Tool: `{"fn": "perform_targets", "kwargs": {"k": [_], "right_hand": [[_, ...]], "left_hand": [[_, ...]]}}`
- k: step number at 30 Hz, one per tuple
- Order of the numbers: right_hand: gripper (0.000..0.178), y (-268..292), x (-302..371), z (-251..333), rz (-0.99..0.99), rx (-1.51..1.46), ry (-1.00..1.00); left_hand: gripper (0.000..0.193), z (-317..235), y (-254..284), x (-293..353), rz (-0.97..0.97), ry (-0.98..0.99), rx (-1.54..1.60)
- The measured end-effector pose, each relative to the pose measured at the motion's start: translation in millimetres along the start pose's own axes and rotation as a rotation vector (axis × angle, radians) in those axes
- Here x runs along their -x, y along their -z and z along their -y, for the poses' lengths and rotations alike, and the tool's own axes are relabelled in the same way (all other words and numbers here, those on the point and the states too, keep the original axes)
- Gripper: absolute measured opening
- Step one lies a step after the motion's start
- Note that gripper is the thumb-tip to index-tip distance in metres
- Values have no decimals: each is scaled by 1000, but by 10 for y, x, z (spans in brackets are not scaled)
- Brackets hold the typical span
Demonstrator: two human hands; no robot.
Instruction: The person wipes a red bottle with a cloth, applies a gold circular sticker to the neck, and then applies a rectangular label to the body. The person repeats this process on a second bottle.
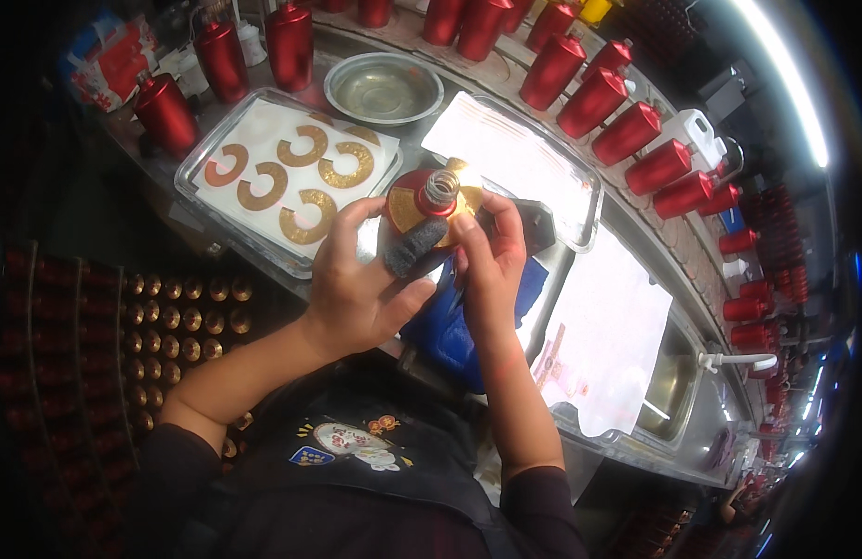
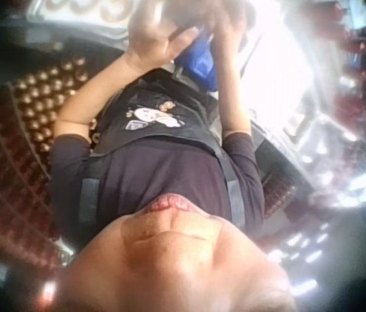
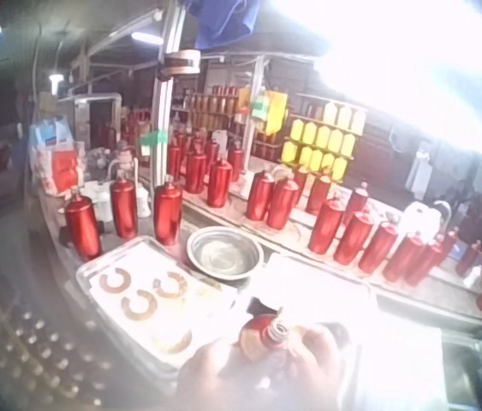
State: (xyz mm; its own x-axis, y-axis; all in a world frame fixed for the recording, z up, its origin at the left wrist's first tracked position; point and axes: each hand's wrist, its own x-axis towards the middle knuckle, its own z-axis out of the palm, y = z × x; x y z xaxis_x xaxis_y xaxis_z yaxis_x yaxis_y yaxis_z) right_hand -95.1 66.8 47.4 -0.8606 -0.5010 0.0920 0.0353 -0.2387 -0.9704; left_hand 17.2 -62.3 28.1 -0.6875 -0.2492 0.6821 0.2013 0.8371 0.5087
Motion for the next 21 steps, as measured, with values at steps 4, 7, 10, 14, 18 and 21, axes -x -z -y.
{"fn": "perform_targets", "kwargs": {"k": [4, 7, 10, 14, 18, 21], "right_hand": [[25, 51, -50, -37, -23, -63, -18], [23, 106, -82, -28, 8, -88, -29], [23, 136, -128, 10, 19, -35, -39], [28, 110, -214, 4, 95, -9, 64], [31, 114, -240, -70, 139, -91, 73], [37, 152, -213, -89, 99, -42, 95]], "left_hand": [[41, -159, -116, -50, -9, 30, -164], [41, -249, -133, -34, 28, 36, -229], [48, -272, -31, 28, 129, 24, -171], [60, -117, 6, -13, -74, 84, 113], [77, 31, -238, -246, 54, 334, 289], [81, 144, -181, -412, 158, 299, 432]]}}
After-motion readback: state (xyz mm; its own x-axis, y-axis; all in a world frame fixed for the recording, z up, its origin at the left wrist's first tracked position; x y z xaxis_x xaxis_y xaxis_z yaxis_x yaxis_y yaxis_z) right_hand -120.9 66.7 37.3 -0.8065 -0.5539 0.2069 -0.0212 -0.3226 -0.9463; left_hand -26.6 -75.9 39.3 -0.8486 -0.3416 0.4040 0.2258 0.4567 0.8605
